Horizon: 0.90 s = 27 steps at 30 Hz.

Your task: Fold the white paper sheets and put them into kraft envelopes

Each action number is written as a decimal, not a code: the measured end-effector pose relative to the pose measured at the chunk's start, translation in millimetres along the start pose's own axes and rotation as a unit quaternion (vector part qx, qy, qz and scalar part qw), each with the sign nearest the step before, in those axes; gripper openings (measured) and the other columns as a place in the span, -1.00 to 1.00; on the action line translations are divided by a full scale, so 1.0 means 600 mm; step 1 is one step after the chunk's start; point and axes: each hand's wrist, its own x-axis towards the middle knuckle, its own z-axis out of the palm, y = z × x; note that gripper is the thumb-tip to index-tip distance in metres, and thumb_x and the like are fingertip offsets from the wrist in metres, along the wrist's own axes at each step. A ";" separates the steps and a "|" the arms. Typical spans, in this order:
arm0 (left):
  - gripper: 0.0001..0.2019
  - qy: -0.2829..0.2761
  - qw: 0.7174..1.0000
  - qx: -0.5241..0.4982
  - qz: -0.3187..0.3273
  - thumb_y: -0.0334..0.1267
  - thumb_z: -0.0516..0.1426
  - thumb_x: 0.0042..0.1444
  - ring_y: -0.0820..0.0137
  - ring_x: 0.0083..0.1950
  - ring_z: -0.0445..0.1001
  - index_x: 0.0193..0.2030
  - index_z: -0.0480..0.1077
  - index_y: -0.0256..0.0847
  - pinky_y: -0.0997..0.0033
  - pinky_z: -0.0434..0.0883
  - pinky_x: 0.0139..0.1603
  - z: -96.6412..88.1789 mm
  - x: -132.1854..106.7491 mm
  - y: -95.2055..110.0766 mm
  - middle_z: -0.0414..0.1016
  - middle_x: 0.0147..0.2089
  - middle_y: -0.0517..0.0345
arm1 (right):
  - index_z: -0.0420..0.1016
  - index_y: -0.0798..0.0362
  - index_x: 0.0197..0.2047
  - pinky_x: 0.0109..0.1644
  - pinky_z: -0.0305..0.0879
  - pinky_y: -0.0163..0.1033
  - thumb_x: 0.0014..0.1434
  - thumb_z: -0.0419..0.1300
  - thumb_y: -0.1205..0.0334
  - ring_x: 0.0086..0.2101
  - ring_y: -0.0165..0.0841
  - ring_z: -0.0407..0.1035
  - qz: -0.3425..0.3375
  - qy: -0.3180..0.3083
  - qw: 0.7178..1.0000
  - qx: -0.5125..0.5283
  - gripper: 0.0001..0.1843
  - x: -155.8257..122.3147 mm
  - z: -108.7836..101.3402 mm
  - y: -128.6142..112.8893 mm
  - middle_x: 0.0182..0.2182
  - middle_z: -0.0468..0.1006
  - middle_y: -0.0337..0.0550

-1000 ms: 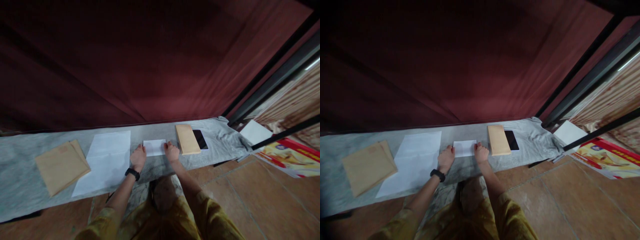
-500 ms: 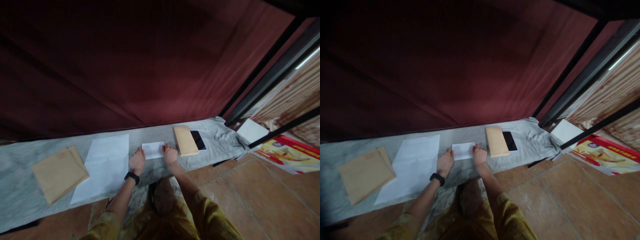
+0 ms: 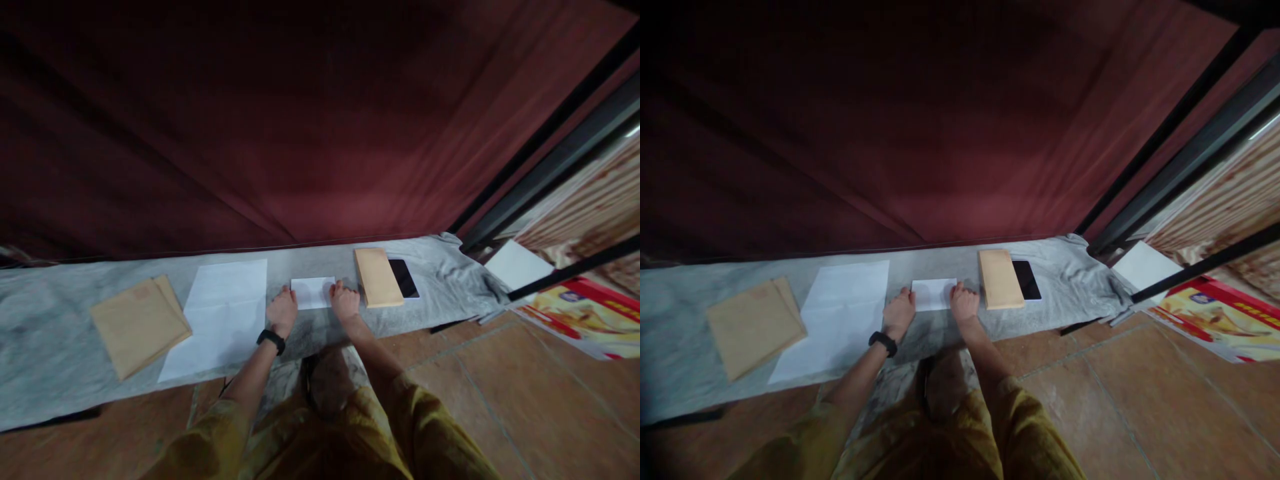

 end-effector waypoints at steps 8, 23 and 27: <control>-0.57 0.010 1.000 0.007 0.013 -0.18 -0.17 0.44 0.08 -0.07 0.65 0.16 0.39 -0.34 0.22 0.52 -0.16 0.015 0.005 -0.006 0.64 -0.18 -0.22 | 0.41 0.18 0.16 0.12 0.28 -0.04 0.49 -0.08 0.20 -0.17 -0.17 0.60 0.017 0.005 1.000 0.023 -0.63 -0.003 0.003 -0.003 -0.20 0.67 0.19; -0.60 0.012 1.000 0.015 0.020 -0.18 -0.17 0.43 0.10 -0.12 0.66 0.12 0.39 -0.31 0.26 0.51 -0.21 0.011 0.000 -0.002 0.64 -0.21 -0.19 | 0.27 0.10 0.40 0.45 -0.05 -0.02 0.50 -0.11 0.07 0.39 -0.17 0.06 -0.178 0.053 0.972 0.141 -0.47 -0.072 0.035 -0.087 0.42 0.20 0.00; -0.60 0.007 0.999 0.021 0.027 -0.20 -0.17 0.42 0.12 -0.13 0.66 0.14 0.37 -0.32 0.27 0.50 -0.22 0.006 -0.003 -0.001 0.64 -0.22 -0.18 | 0.23 0.05 0.43 0.46 -0.05 0.04 0.50 -0.10 0.03 0.40 -0.15 0.05 -0.148 0.041 0.979 0.134 -0.45 -0.072 0.045 -0.082 0.44 0.16 0.00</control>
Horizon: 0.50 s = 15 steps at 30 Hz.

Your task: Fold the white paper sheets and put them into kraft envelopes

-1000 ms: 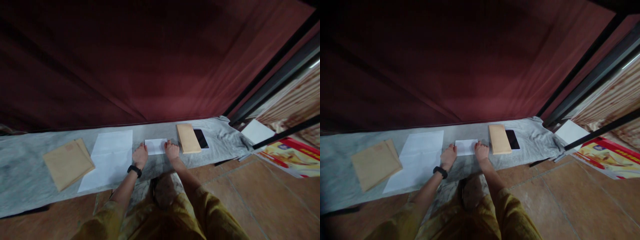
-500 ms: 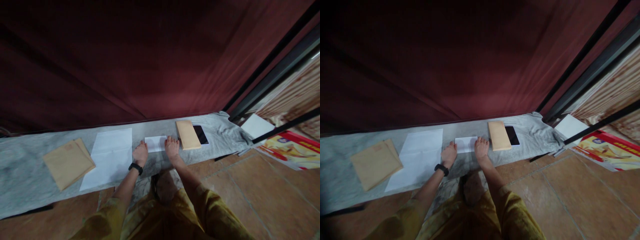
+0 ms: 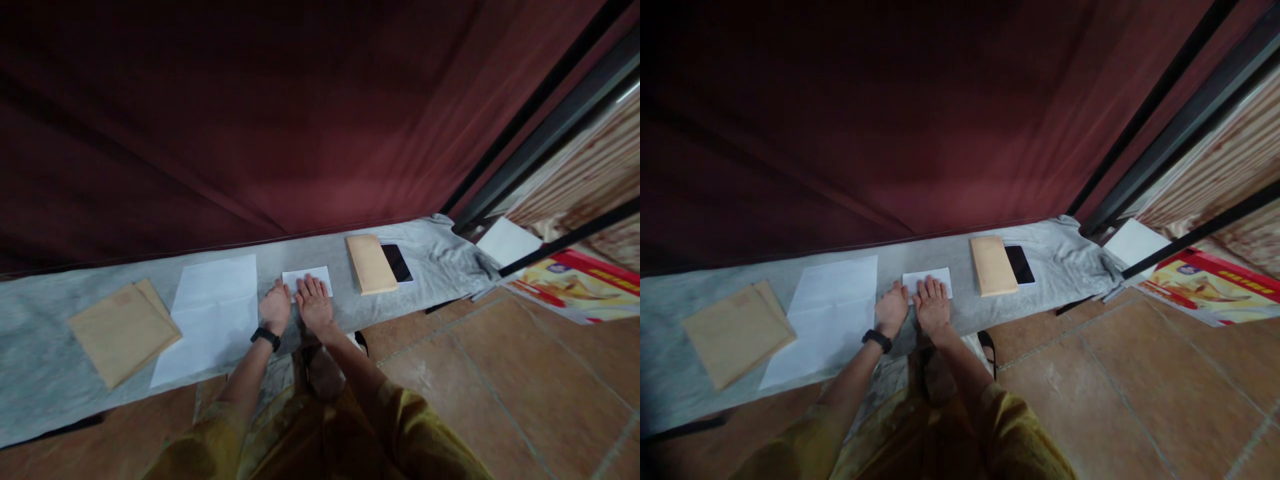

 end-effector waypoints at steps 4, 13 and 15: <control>-0.61 0.002 1.000 0.002 0.006 -0.20 -0.16 0.42 0.11 -0.13 0.66 0.13 0.38 -0.32 0.27 0.50 -0.22 -0.006 -0.003 0.001 0.64 -0.21 -0.19 | 0.21 0.04 0.45 0.46 -0.05 0.06 0.50 -0.11 0.04 0.41 -0.13 0.05 0.034 0.005 0.999 -0.007 -0.45 0.002 0.001 0.004 0.45 0.12 0.01; -0.61 0.006 1.000 0.004 0.005 -0.17 -0.16 0.44 0.13 -0.12 0.65 0.11 0.38 -0.30 0.28 0.48 -0.19 -0.013 -0.006 0.003 0.63 -0.22 -0.16 | 0.16 0.11 0.47 0.46 -0.08 0.08 0.49 -0.08 0.05 0.43 -0.11 -0.01 0.066 0.011 0.998 -0.017 -0.41 0.002 0.008 0.000 0.47 0.03 0.10; -0.61 0.009 1.000 0.001 0.004 -0.16 -0.16 0.44 0.13 -0.11 0.63 0.12 0.37 -0.30 0.27 0.48 -0.18 -0.016 -0.009 0.002 0.62 -0.20 -0.16 | 0.14 0.11 0.47 0.46 -0.08 0.09 0.49 -0.08 0.04 0.43 -0.11 -0.01 0.065 0.013 0.998 -0.018 -0.40 0.002 0.009 0.001 0.46 0.03 0.09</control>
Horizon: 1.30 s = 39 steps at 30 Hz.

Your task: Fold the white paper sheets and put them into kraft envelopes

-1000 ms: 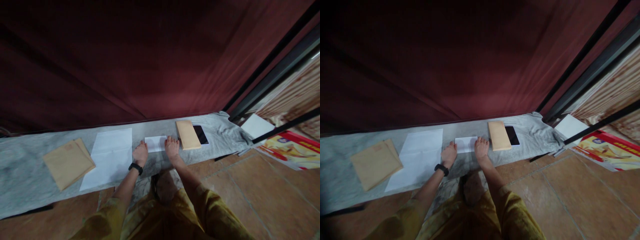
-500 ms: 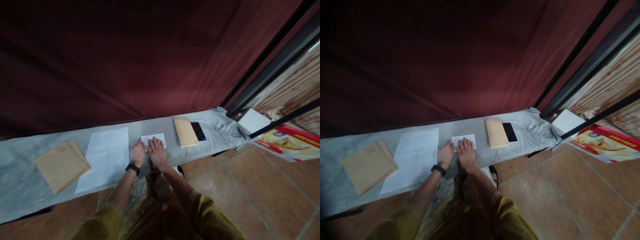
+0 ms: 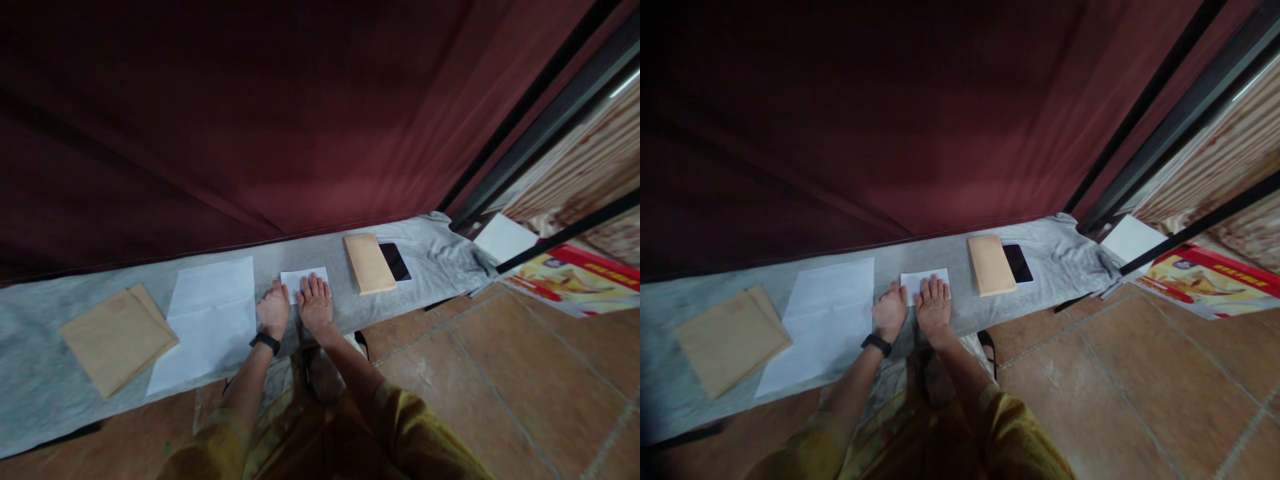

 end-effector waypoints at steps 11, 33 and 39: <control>-0.50 0.057 0.967 -0.111 0.223 -0.21 -0.21 0.44 0.23 0.46 0.22 0.33 0.28 -0.42 0.15 0.18 0.45 0.054 -0.049 -0.008 0.33 0.39 -0.19 | -0.02 0.08 0.52 0.49 -0.19 0.13 0.49 -0.14 0.16 0.46 -0.13 -0.13 -0.002 -0.045 0.999 0.000 -0.40 -0.002 -0.006 0.002 0.50 -0.11 0.03; -0.38 0.065 0.971 -0.046 0.225 -0.11 -0.12 0.41 0.16 0.57 -0.04 0.50 0.05 -0.43 0.03 0.00 0.54 0.083 -0.079 -0.025 0.01 0.54 -0.18 | 0.18 0.25 0.45 0.40 0.03 0.15 0.46 -0.13 0.22 0.37 -0.03 0.12 0.012 0.088 0.996 -0.018 -0.42 -0.031 -0.007 0.081 0.39 0.23 0.21; -0.38 0.059 0.970 -0.039 0.232 -0.13 -0.09 0.39 0.10 0.57 -0.06 0.49 0.07 -0.42 -0.02 -0.01 0.53 0.084 -0.078 -0.026 -0.03 0.55 -0.22 | 0.17 0.25 0.45 0.43 0.01 0.12 0.45 -0.10 0.23 0.41 -0.08 0.02 -0.034 0.070 0.997 0.007 -0.43 -0.013 -0.017 0.060 0.44 0.11 0.17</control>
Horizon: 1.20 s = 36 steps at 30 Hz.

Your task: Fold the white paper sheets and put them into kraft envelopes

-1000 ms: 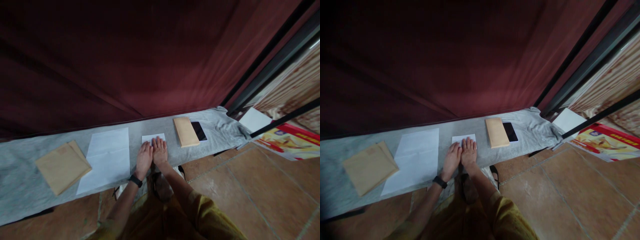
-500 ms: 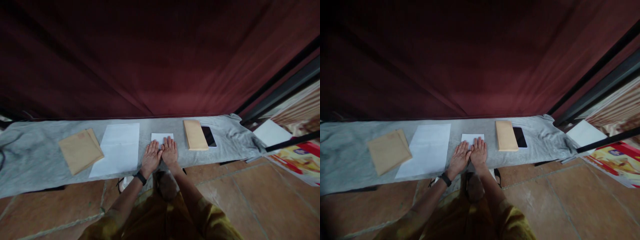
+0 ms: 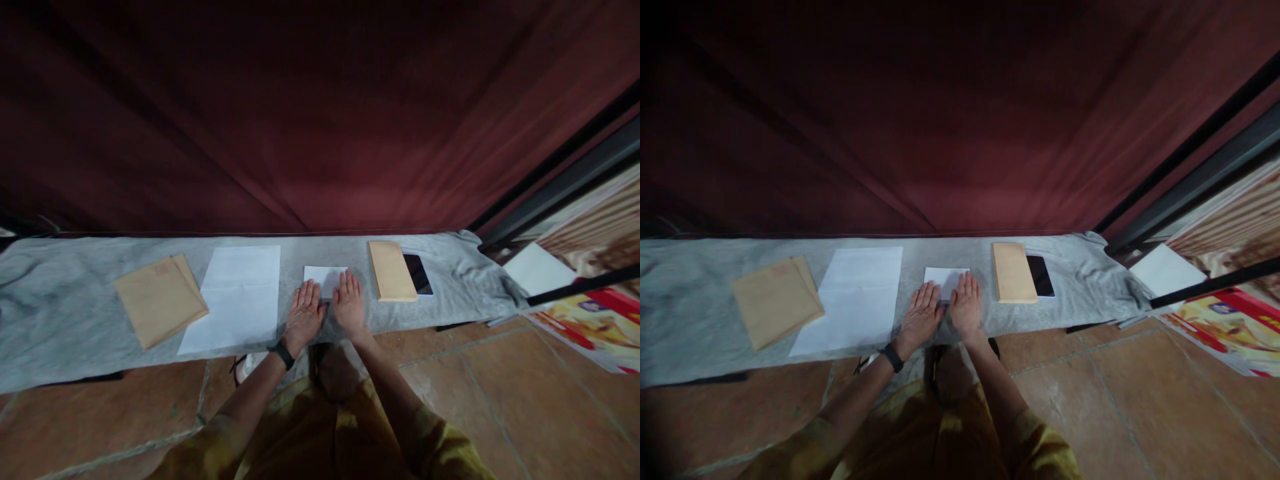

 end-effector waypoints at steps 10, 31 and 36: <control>-0.38 -0.002 1.000 -0.017 0.004 -0.18 -0.10 0.37 0.08 0.57 -0.06 0.49 0.05 -0.46 -0.08 0.02 0.51 0.002 0.002 -0.001 0.01 0.54 -0.28 | 0.23 0.08 0.44 0.44 -0.02 0.07 0.50 -0.08 0.11 0.41 -0.12 0.05 -0.078 -0.066 0.995 -0.013 -0.46 0.040 0.020 -0.002 0.44 0.16 0.06; -0.35 0.032 0.998 -0.036 -0.034 -0.05 -0.13 0.41 0.10 0.57 -0.07 0.48 0.07 -0.47 -0.07 -0.03 0.52 0.023 0.091 -0.002 0.03 0.53 -0.26 | 0.17 0.19 0.45 0.42 -0.06 0.15 0.48 -0.04 0.08 0.39 -0.06 0.05 -0.058 -0.024 0.997 -0.037 -0.41 0.028 0.023 0.041 0.42 0.16 0.21; -0.31 0.030 0.997 -0.022 -0.067 -0.01 -0.11 0.39 0.10 0.57 -0.06 0.48 0.05 -0.50 0.01 -0.03 0.53 0.014 0.074 -0.022 0.02 0.54 -0.28 | 0.16 0.17 0.46 0.44 -0.09 0.14 0.47 -0.02 0.06 0.40 -0.04 0.03 -0.046 -0.032 0.998 -0.039 -0.40 0.031 0.020 0.038 0.44 0.10 0.20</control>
